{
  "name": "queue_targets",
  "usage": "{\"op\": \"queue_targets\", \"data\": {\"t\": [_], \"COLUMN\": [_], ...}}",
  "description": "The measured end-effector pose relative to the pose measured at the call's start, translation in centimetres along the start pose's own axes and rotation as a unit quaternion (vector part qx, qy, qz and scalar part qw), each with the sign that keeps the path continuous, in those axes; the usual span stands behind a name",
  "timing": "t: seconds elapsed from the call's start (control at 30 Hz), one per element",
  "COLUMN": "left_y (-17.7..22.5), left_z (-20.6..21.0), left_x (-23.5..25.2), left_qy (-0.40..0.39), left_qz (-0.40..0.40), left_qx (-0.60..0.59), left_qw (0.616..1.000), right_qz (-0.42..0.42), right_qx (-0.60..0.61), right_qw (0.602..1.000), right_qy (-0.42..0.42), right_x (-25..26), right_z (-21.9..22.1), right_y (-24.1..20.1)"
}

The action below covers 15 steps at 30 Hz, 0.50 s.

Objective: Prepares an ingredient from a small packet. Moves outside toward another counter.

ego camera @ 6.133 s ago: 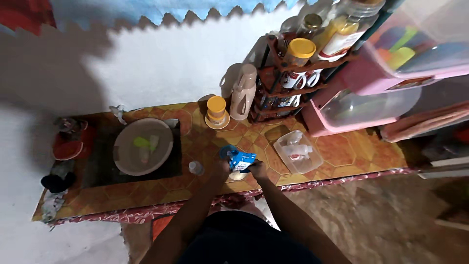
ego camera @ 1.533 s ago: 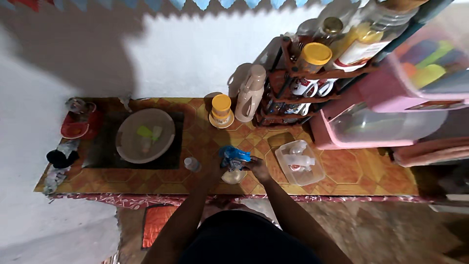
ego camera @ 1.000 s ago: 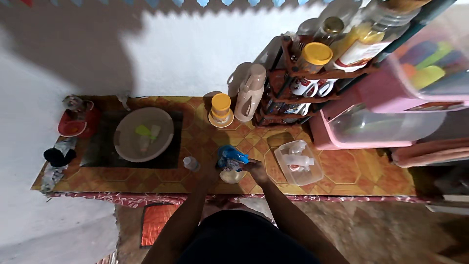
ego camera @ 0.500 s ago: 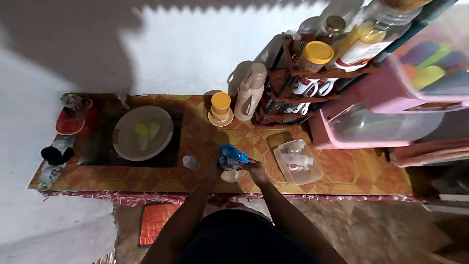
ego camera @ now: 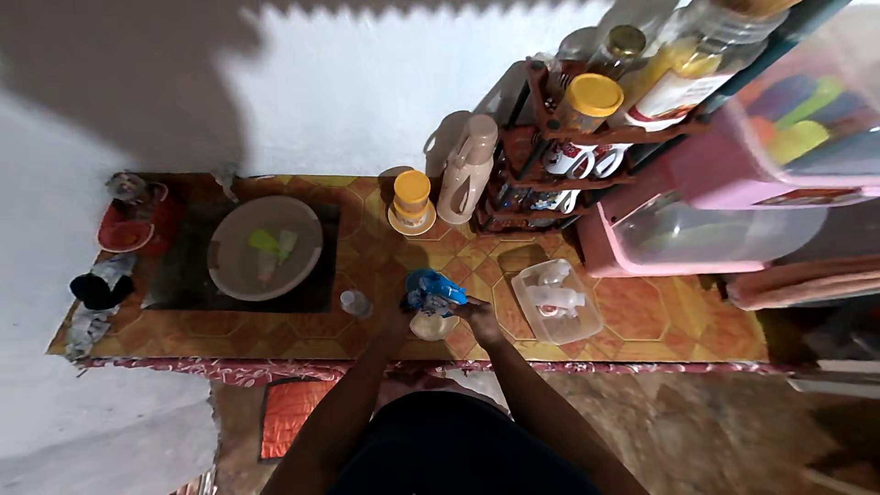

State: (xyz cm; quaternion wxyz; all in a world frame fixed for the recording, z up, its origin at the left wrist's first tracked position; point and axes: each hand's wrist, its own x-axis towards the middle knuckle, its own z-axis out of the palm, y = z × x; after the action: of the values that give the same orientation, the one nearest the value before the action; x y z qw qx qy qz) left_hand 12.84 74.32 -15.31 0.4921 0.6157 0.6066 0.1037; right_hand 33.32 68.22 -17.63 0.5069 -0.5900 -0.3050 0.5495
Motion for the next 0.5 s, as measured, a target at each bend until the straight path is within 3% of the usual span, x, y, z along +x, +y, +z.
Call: {"op": "queue_targets", "data": {"t": [0.5], "left_y": [-0.93], "left_z": [-0.03], "left_x": [-0.3], "left_qy": [0.016], "left_qz": [0.014], "left_qx": [0.031], "left_qw": [0.999], "right_qz": [-0.019], "right_qx": [0.0], "right_qw": [1.0], "right_qy": [-0.001], "right_x": [0.06], "right_z": [0.72], "right_y": [0.45]}}
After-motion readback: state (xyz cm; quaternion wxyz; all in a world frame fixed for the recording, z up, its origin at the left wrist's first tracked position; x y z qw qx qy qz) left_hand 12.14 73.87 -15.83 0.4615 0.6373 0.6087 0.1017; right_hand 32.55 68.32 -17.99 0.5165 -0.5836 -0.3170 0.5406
